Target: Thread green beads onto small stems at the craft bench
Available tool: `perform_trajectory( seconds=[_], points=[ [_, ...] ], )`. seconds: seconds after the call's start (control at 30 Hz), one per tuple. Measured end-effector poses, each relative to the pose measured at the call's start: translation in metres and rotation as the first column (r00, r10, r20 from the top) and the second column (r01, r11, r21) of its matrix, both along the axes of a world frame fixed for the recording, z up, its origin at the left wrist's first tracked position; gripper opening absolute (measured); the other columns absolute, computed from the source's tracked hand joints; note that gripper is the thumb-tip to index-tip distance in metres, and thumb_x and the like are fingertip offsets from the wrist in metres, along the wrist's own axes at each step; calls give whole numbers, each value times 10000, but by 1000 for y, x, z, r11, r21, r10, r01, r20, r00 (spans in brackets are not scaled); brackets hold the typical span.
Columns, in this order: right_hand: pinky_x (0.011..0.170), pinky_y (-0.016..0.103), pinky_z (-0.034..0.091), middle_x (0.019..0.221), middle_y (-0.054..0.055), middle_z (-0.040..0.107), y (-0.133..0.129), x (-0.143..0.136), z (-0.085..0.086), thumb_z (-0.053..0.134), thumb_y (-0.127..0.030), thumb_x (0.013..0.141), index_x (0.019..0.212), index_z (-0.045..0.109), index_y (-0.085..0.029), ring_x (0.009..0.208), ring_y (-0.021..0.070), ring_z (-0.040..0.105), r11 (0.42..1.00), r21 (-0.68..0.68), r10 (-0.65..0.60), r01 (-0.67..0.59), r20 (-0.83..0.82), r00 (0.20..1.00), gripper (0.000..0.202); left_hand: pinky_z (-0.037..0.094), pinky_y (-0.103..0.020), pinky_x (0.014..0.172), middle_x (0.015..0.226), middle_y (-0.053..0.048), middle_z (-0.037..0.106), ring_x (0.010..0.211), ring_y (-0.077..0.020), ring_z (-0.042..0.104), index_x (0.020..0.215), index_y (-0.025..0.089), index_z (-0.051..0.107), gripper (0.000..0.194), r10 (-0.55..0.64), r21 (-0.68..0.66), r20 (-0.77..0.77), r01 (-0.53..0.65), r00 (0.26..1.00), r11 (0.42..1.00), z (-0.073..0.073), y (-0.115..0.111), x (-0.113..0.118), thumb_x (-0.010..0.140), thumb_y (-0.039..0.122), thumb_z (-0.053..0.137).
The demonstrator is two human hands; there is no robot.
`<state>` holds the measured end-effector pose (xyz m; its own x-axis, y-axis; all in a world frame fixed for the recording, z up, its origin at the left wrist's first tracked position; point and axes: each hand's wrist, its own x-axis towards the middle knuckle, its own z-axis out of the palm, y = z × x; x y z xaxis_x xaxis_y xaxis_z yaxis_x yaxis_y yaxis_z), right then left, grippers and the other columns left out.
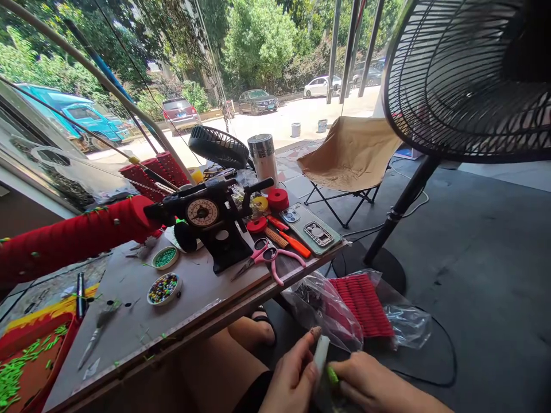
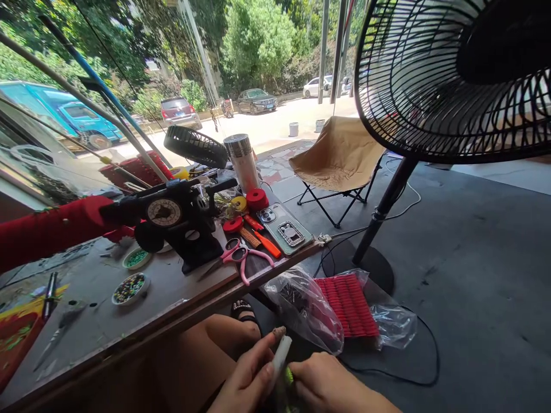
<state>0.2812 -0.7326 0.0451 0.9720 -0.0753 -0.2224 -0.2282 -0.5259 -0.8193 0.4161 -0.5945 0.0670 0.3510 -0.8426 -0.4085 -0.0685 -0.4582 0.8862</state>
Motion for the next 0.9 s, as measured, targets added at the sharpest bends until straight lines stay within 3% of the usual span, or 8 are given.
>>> perform_trajectory(
  seconds=[0.1, 0.23, 0.33, 0.47, 0.57, 0.7, 0.8, 0.9],
  points=[
    [509, 152, 315, 632, -41, 363, -9, 1, 8, 293, -321, 909, 685, 428, -171, 562, 71, 325, 979, 199, 32, -32, 4, 999, 301, 361, -336, 949, 1081, -115, 636, 1035, -245, 534, 1306, 159, 476, 501, -44, 28, 31, 44, 999, 999, 5, -3, 2, 815, 260, 461],
    [486, 148, 299, 620, -46, 326, -13, 1, 11, 356, -356, 887, 644, 377, -176, 552, 68, 294, 963, 268, 8, -2, -22, 1000, 303, 337, -347, 1003, 1222, -147, 583, 1137, -251, 495, 1328, 92, 430, 535, -63, 57, 81, 59, 995, 997, 17, -11, 2, 828, 282, 425],
    [591, 165, 385, 726, -7, 487, -15, 2, 4, 245, -381, 923, 745, 462, -171, 646, 96, 437, 977, 170, -126, 130, -35, 991, 350, 338, -326, 1012, 1343, -145, 497, 1167, -236, 480, 1333, 67, 411, 547, -66, 44, 96, 62, 993, 997, 20, -15, -1, 830, 281, 408],
    [606, 257, 370, 819, 117, 629, -4, 5, -10, 190, -289, 925, 903, 531, -132, 746, 206, 586, 945, -147, -306, 293, -75, 949, 376, 347, -297, 1007, 1382, -177, 447, 1162, -231, 488, 1333, -13, 374, 593, 76, 11, 63, -77, 995, 997, 3, -18, -10, 823, 286, 411],
    [517, 286, 254, 764, 173, 670, 12, 8, -14, 328, -198, 842, 1044, 562, -102, 694, 305, 641, 917, -329, -281, 226, -131, 951, 324, 388, -308, 966, 1247, -216, 554, 1091, -238, 533, 1331, -56, 343, 635, 187, 2, 37, -187, 982, 982, -14, -18, -15, 825, 320, 418],
    [502, 303, 158, 791, 193, 678, 18, 9, -12, 299, -93, 826, 1097, 564, -98, 730, 357, 654, 881, -443, -263, 168, -162, 951, 380, 404, -310, 934, 1272, -226, 532, 1015, -229, 564, 1311, -50, 377, 614, 144, -54, 22, -143, 989, 988, -14, -17, -15, 808, 296, 437],
    [494, 299, 159, 790, 180, 681, 14, 8, -6, 343, -72, 802, 1098, 567, -102, 716, 344, 657, 889, -445, -210, 112, -179, 961, 373, 426, -322, 863, 1162, -189, 596, 915, -218, 577, 1335, 3, 375, 590, 42, -20, 31, -41, 999, 999, -4, -17, -11, 814, 278, 408],
    [475, 257, 239, 746, 76, 688, 9, 1, 9, 433, -151, 813, 940, 607, -171, 638, 229, 649, 933, -359, -97, 32, -166, 981, 217, 423, -325, 851, 1034, -147, 621, 899, -216, 556, 1337, 35, 390, 578, -20, 11, 24, 20, 999, 1000, 2, -14, -4, 824, 302, 415]
  ],
)
